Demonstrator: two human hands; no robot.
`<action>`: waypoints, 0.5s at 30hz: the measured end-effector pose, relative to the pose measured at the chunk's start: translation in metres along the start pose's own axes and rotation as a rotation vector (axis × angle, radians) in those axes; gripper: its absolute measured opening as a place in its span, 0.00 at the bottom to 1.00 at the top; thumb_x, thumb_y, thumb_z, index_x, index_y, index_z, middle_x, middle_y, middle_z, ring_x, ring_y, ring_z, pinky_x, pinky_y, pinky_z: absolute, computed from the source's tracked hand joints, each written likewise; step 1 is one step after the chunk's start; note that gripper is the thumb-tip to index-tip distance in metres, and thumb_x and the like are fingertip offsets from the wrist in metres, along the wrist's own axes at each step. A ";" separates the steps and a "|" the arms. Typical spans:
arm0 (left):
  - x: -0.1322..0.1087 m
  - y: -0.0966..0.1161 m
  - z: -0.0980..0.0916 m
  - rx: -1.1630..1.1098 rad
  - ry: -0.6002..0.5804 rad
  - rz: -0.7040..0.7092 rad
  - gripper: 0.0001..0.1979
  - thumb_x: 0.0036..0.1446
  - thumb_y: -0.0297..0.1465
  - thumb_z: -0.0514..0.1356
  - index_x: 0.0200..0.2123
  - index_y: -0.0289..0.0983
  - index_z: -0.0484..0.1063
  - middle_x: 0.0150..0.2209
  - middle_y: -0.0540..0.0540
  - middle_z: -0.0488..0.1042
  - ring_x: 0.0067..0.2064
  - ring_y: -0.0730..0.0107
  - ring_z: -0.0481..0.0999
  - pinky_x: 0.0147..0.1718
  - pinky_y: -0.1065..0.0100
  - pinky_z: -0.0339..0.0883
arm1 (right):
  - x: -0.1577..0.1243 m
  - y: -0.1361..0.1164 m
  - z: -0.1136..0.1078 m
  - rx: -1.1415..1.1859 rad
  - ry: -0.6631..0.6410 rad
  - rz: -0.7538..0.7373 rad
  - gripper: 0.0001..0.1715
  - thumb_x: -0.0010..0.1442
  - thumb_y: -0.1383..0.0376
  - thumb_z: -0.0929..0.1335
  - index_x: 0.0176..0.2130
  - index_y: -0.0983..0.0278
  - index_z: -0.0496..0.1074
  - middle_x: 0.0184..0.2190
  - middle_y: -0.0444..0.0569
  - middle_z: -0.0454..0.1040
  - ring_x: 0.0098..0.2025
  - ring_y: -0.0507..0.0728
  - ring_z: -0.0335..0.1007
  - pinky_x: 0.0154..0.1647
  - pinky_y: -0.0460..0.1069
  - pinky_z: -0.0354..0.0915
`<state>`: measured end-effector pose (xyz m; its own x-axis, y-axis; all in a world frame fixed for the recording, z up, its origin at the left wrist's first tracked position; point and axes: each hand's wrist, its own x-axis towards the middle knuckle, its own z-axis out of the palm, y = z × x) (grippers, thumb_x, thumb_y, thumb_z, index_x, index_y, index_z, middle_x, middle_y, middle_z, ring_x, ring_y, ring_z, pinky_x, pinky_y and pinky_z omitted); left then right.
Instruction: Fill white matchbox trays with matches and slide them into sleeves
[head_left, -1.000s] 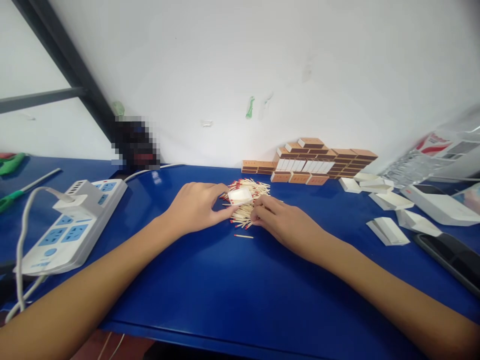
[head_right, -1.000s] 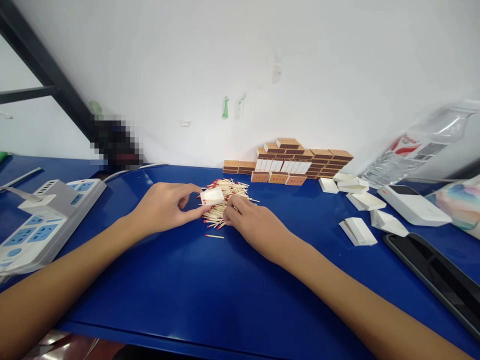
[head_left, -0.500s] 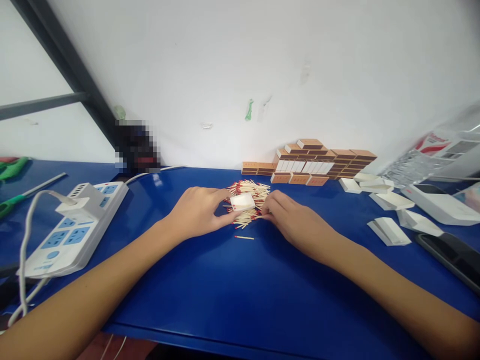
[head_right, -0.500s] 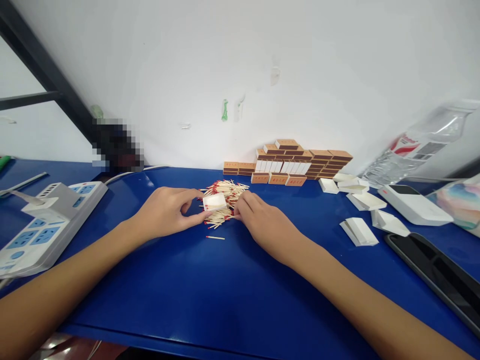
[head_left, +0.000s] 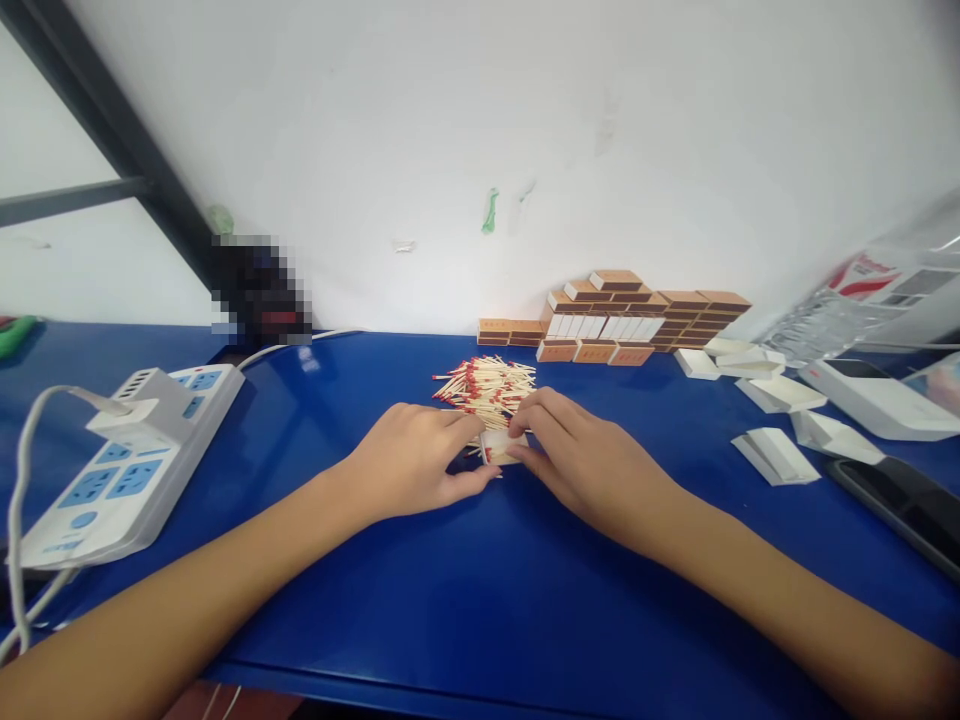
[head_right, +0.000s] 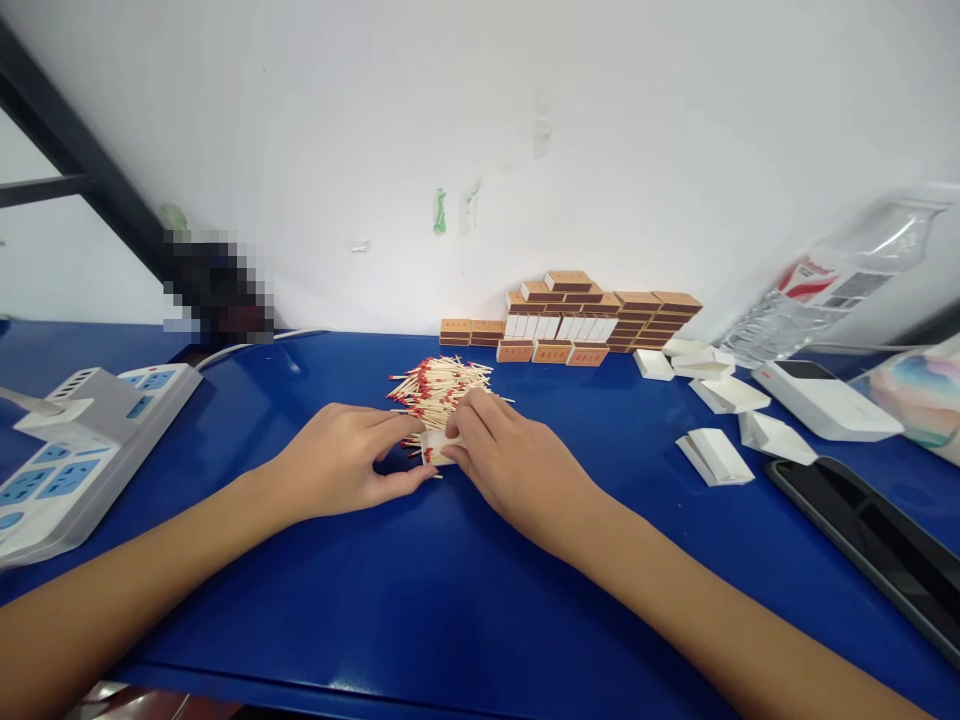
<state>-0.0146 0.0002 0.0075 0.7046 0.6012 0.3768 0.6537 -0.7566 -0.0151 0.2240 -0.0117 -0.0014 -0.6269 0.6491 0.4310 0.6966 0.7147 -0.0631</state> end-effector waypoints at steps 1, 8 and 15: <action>0.000 -0.001 0.000 -0.008 -0.010 -0.006 0.15 0.64 0.43 0.61 0.40 0.37 0.76 0.30 0.49 0.80 0.29 0.65 0.79 0.25 0.66 0.60 | -0.001 0.002 -0.001 0.019 0.009 0.007 0.09 0.75 0.62 0.61 0.46 0.63 0.67 0.43 0.54 0.73 0.42 0.60 0.73 0.35 0.53 0.69; 0.001 -0.009 -0.001 -0.010 0.003 -0.070 0.17 0.65 0.45 0.60 0.43 0.37 0.78 0.29 0.49 0.80 0.27 0.67 0.77 0.25 0.67 0.60 | -0.007 0.027 -0.008 0.171 0.028 0.130 0.10 0.74 0.62 0.62 0.44 0.62 0.70 0.40 0.51 0.73 0.39 0.57 0.71 0.40 0.52 0.67; 0.001 -0.006 -0.002 -0.031 0.001 -0.054 0.17 0.65 0.44 0.60 0.45 0.38 0.78 0.31 0.48 0.81 0.30 0.65 0.79 0.26 0.66 0.62 | -0.010 0.019 -0.013 0.347 -0.040 0.188 0.11 0.69 0.55 0.68 0.45 0.60 0.72 0.39 0.48 0.73 0.35 0.55 0.69 0.34 0.49 0.65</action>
<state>-0.0186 0.0050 0.0095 0.6683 0.6414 0.3769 0.6821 -0.7305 0.0337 0.2486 -0.0080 0.0052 -0.5175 0.7819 0.3477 0.6456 0.6234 -0.4411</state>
